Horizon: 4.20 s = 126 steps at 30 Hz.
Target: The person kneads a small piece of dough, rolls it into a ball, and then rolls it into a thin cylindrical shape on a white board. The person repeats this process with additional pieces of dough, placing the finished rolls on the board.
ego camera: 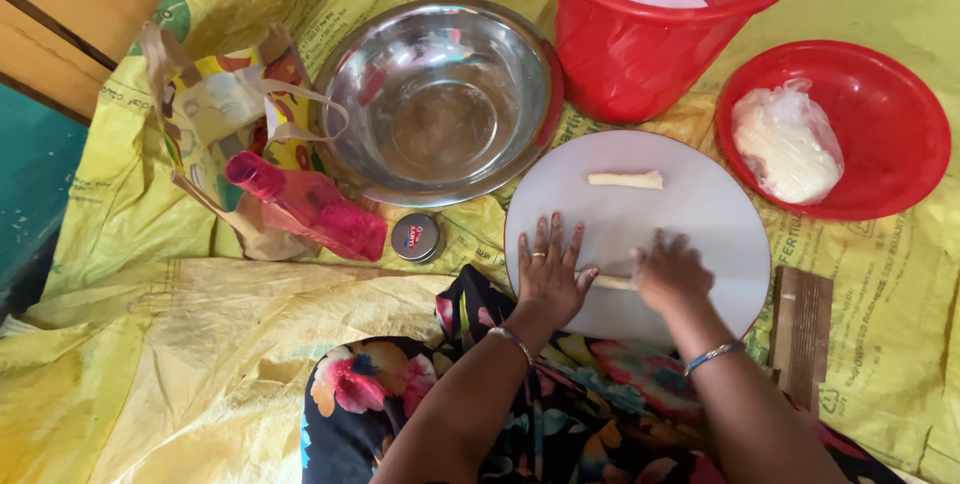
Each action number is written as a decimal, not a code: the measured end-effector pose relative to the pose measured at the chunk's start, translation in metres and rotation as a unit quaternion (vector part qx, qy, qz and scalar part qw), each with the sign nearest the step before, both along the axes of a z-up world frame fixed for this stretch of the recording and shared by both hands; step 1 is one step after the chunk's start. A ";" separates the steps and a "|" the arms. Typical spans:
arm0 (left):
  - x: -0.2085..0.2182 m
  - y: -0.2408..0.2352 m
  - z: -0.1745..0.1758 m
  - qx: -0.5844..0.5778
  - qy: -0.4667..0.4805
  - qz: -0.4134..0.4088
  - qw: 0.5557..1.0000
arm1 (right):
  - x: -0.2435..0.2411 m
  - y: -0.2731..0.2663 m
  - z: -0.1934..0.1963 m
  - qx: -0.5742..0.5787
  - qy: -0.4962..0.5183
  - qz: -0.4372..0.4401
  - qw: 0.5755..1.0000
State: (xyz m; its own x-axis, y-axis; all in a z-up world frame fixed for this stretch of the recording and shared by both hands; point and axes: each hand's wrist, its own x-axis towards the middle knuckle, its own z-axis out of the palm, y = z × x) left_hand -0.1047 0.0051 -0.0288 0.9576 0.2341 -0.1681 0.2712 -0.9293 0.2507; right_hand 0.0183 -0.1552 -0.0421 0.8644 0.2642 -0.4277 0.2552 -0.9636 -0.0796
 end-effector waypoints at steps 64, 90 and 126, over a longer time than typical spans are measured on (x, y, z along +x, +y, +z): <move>-0.024 0.009 -0.045 -0.005 -0.109 -0.192 0.975 | -0.058 -0.014 -0.006 0.007 0.040 0.240 0.970; 0.080 0.054 -0.086 -0.388 -0.219 0.170 0.879 | -0.014 0.015 0.073 0.190 0.031 0.007 0.981; -0.064 -0.023 0.034 0.082 0.263 -0.206 0.939 | -0.048 0.029 -0.013 0.175 -0.119 0.223 0.951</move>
